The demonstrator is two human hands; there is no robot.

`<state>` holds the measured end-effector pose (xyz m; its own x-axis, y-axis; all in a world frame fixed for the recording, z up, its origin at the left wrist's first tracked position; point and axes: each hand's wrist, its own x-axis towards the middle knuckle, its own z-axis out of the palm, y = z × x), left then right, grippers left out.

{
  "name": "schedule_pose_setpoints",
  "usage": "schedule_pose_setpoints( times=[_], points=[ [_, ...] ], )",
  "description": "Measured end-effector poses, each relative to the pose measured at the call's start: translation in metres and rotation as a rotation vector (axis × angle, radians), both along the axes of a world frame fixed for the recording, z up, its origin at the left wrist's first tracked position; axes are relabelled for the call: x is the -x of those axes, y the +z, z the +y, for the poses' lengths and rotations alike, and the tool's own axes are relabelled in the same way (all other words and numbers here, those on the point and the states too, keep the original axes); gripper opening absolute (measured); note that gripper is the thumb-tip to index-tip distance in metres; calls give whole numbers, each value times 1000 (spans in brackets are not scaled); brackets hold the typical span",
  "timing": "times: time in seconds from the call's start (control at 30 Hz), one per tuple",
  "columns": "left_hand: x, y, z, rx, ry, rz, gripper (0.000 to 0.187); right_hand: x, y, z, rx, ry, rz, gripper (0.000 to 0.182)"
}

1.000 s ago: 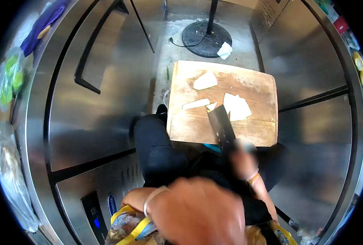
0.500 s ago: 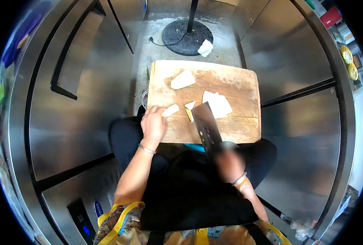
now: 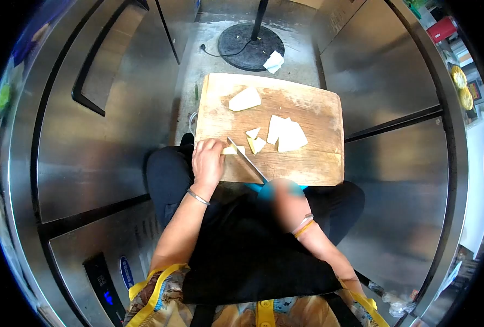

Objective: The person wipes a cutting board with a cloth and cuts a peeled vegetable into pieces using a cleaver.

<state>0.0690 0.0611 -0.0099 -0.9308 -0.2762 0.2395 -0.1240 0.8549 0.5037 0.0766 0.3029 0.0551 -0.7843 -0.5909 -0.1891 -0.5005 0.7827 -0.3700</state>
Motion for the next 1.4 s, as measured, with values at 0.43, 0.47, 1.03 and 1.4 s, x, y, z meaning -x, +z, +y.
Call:
schedule_pose_setpoints(
  times=[0.43, 0.47, 1.03, 1.4],
  points=[
    [2, 1, 1, 77, -32, 15, 16, 3, 7, -8, -97, -49, -87, 12],
    [2, 1, 1, 76, -32, 34, 15, 4, 8, -9, -109, -27, -87, 14],
    [6, 2, 14, -89, 36, -49, 27, 20, -24, -7, -74, -100, -58, 23],
    [-12, -21, 10, -377, 97, -8, 36, 4, -15, -26, 111, -142, -162, 24]
  ],
)
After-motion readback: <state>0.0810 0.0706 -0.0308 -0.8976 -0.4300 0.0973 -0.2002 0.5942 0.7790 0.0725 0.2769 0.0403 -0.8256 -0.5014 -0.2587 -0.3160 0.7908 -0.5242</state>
